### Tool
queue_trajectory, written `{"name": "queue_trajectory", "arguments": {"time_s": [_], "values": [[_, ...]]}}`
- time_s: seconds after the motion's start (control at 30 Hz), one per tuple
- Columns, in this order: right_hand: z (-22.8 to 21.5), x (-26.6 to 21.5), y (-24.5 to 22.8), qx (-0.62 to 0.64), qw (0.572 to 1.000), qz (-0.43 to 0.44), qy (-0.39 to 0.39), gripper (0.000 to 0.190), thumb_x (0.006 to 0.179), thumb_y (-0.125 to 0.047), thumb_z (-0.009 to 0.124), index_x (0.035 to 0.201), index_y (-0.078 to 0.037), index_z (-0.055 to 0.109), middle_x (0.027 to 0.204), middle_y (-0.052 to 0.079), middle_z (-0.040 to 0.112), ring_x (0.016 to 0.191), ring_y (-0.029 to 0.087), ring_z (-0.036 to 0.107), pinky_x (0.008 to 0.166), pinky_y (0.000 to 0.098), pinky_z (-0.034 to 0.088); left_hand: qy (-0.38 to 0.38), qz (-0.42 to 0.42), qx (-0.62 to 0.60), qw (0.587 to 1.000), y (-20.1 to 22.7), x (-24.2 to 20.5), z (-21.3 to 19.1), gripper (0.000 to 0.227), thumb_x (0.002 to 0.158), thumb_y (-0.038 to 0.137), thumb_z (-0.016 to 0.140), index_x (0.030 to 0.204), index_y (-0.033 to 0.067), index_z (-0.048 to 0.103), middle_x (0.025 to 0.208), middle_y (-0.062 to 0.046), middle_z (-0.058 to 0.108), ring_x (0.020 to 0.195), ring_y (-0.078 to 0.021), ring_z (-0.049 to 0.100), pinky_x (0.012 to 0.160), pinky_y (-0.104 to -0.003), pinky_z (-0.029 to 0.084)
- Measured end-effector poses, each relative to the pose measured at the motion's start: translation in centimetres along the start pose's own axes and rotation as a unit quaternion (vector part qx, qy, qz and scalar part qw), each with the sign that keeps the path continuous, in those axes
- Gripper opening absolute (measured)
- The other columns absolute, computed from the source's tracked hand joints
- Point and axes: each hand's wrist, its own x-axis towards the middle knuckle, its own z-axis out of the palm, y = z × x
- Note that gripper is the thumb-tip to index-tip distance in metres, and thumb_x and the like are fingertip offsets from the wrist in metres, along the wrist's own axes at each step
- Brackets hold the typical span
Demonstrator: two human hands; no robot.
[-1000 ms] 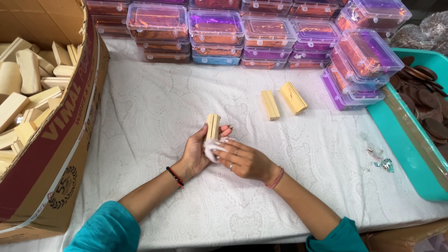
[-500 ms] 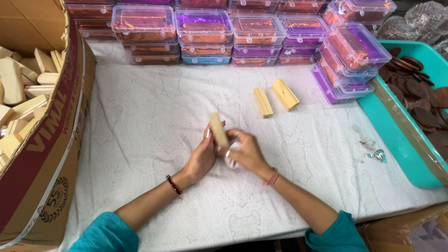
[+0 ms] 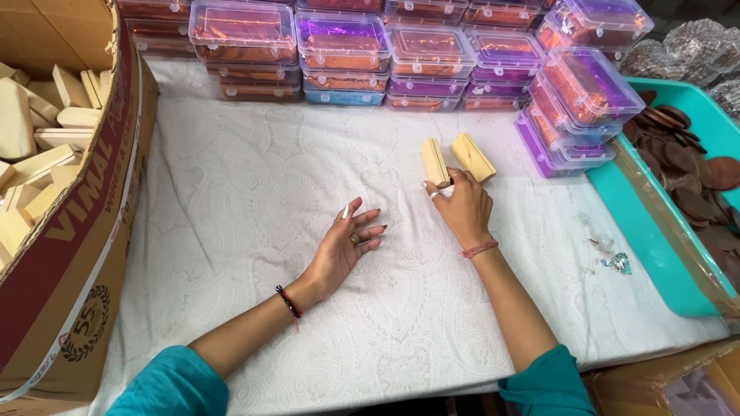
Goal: Wrapping wooden blocks in foil and placing them into a plastic container.
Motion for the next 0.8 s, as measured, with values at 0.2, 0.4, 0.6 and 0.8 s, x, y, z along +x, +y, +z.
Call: {"name": "queue_trajectory", "arguments": {"time_s": [0.2, 0.4, 0.6, 0.8], "values": [[1.2, 0.3, 1.1, -0.009, 1.0, 0.027, -0.01, 0.041, 0.081, -0.025, 0.083, 0.108, 0.004, 0.072, 0.092, 0.016, 0.073, 0.073, 0.028, 0.072, 0.063, 0.0395, 0.058, 0.013, -0.016, -0.006, 1.0, 0.3, 0.0, 0.4, 0.074, 0.099, 0.045, 0.04, 0.159, 0.0098, 0.014, 0.144, -0.014, 0.048, 0.125, -0.0242, 0.055, 0.111, -0.04, 0.046], [1.1, -2.3, -1.2, 0.451, 0.861, 0.188, -0.142, 0.04, 0.081, -0.023, 0.077, 0.113, 0.0, 0.07, 0.094, 0.012, 0.076, 0.075, 0.015, 0.074, 0.058, 0.0271, 0.063, -0.012, 0.024, 0.056, 0.998, -1.2, 0.4, -0.8, 0.072, 0.1, 0.024, 0.055, 0.158, 0.0109, 0.015, 0.158, -0.008, 0.036, 0.146, -0.0164, 0.036, 0.124, -0.035, 0.029], [1.7, -6.4, -5.8, 0.446, 0.839, 0.013, -0.31, 0.038, 0.082, -0.02, 0.079, 0.113, 0.002, 0.071, 0.089, 0.012, 0.075, 0.068, 0.015, 0.071, 0.059, 0.0297, 0.062, 0.058, 0.048, 0.026, 0.997, 2.2, -1.2, 1.2, 0.055, 0.094, 0.027, 0.061, 0.143, 0.0066, 0.048, 0.142, -0.015, 0.06, 0.123, -0.0237, 0.062, 0.107, -0.043, 0.052], [-0.4, -5.1, -5.8, 0.301, 0.901, -0.073, -0.303, 0.035, 0.08, -0.019, 0.08, 0.109, -0.001, 0.071, 0.09, 0.005, 0.074, 0.074, 0.012, 0.071, 0.064, 0.0255, 0.059, 0.006, 0.15, 0.175, 0.973, 0.5, -0.4, -0.7, 0.047, 0.096, 0.013, 0.062, 0.14, 0.0029, 0.05, 0.137, -0.011, 0.063, 0.123, -0.0232, 0.066, 0.106, -0.04, 0.058]]}}
